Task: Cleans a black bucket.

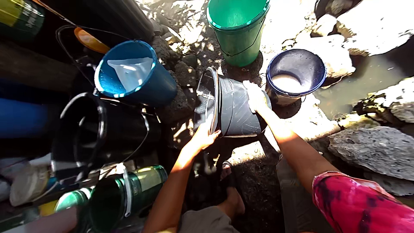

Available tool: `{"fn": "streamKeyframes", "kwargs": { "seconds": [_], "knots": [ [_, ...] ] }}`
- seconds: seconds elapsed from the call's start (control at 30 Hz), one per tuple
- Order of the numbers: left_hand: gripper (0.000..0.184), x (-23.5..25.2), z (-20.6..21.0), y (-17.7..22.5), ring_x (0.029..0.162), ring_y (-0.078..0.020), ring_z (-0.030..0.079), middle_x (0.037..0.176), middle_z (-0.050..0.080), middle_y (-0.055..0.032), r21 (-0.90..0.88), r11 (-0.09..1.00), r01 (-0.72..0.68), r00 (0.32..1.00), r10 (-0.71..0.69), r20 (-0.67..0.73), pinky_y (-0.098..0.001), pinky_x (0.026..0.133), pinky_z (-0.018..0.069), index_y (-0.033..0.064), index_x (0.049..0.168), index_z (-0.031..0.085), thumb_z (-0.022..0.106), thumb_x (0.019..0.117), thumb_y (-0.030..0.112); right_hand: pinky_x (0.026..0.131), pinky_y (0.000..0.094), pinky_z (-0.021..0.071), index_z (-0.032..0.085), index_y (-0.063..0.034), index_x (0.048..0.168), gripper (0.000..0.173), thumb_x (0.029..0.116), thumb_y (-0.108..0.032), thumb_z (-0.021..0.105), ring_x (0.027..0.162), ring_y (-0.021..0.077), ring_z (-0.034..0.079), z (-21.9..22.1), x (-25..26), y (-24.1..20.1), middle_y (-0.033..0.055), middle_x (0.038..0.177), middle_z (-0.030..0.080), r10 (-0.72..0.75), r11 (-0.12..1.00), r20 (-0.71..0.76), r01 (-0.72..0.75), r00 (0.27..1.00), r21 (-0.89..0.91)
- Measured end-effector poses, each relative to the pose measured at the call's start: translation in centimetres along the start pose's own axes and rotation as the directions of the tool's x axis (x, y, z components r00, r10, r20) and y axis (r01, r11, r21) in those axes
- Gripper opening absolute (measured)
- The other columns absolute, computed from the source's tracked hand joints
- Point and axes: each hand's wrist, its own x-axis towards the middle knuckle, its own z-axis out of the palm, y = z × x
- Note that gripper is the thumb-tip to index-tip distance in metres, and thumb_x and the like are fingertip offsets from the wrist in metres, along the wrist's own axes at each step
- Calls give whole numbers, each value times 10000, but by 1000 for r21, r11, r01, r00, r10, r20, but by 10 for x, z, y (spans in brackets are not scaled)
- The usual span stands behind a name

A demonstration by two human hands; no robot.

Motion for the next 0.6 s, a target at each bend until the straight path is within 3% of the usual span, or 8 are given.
{"fn": "streamKeyframes", "kwargs": {
  "seconds": [0.1,0.13,0.2,0.27,0.37,0.43,0.5,0.6],
  "knots": [
    [888,-5,-7,4,1192,-277,649,1286,643,-254,-78,997,-19,983,33,180,-459,1058,491,-29,1582,271,769,903,252,1126,637,365,509,-41,1487,414,1097,-108,386,1377,453,488,-22,32,41,270,1456,538,135,991,208,-128,969,-48],
    [964,-6,-13,13,1283,-197,597,1394,601,-202,-153,988,-5,978,37,205,-398,1115,459,14,1603,251,793,867,322,1145,622,348,506,-22,1486,433,1128,-197,334,1390,449,477,-21,30,40,277,1458,535,178,984,197,-178,964,-17],
    [871,-2,-18,37,1247,-115,600,1395,601,-128,-287,958,17,995,12,100,-328,1079,492,46,1557,339,786,848,284,1139,585,380,526,-8,1451,461,1130,-265,318,1373,414,505,-9,2,11,267,1429,558,171,978,42,-175,984,113],
    [588,7,-16,61,1066,-195,676,1228,671,-159,-301,952,55,992,-86,-91,-398,924,561,40,1427,470,744,917,142,1199,521,343,529,-30,1474,436,1101,-186,366,1431,342,468,17,-46,-26,198,1489,544,-34,982,-198,69,980,174],
    [532,17,-6,68,1078,-323,676,1203,663,-238,-223,963,149,959,-196,-207,-518,923,548,-7,1414,488,712,946,110,1213,587,297,559,45,1421,443,1007,-74,457,1434,392,467,50,-90,-46,222,1488,545,-362,899,-394,428,845,92],
    [542,14,-5,63,1097,-296,678,1221,667,-227,-228,960,160,957,-208,-202,-492,955,547,-10,1429,489,712,947,102,1197,589,321,598,-9,1407,413,1029,-100,458,1408,347,506,43,-72,-46,176,1456,589,-359,907,-292,405,887,115],
    [519,10,-1,60,1082,-282,682,1196,673,-234,-224,965,133,963,-179,-202,-475,967,544,-38,1399,514,722,939,84,1149,533,398,561,-98,1464,422,1093,-187,383,1373,292,537,23,-29,-49,133,1447,596,-222,961,-55,228,973,159],
    [403,9,0,59,935,-261,695,1040,690,-210,-166,985,48,975,-82,-205,-460,853,565,-47,1280,579,722,942,119,1112,604,398,494,-92,1515,440,1124,-243,361,1370,397,519,-1,18,-61,213,1469,554,-69,986,194,37,979,161]
  ]
}}
